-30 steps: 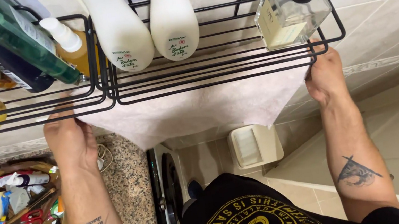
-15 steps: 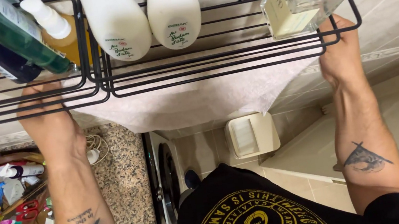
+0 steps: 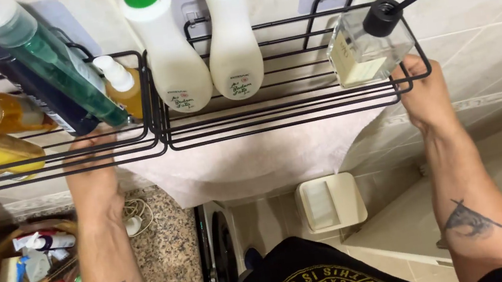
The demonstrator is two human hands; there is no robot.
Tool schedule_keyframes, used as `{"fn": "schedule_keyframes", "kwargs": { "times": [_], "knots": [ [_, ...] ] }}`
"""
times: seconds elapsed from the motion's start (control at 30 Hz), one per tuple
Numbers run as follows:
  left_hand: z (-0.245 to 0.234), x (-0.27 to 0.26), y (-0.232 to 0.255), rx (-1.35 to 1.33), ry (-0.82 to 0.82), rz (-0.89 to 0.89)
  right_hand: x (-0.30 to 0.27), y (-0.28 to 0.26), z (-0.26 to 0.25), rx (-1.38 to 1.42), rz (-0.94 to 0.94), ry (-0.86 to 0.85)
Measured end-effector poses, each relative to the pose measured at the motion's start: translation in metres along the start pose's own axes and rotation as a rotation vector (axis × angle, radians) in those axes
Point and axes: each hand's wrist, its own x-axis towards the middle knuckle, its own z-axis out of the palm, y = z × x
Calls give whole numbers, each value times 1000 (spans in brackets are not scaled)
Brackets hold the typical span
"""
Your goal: The user is cleaning a bathroom, hanging a towel, and checking the shower head.
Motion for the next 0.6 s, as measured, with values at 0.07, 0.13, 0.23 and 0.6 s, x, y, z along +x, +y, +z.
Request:
{"fn": "schedule_keyframes", "kwargs": {
  "times": [0.07, 0.13, 0.23, 0.6],
  "knots": [
    [11, 5, 14, -32, 76, -96, 6, -14, 11, 297, 118, 63],
    [12, 11, 17, -58, 156, -192, 7, -25, 20, 597, 239, 121],
    [1, 14, -2, -256, 178, -217, -5, -15, 22, 612, 314, 197],
    [11, -20, -27, 5, 138, -59, -16, -19, 33, 261, 56, 114]
  ]
}}
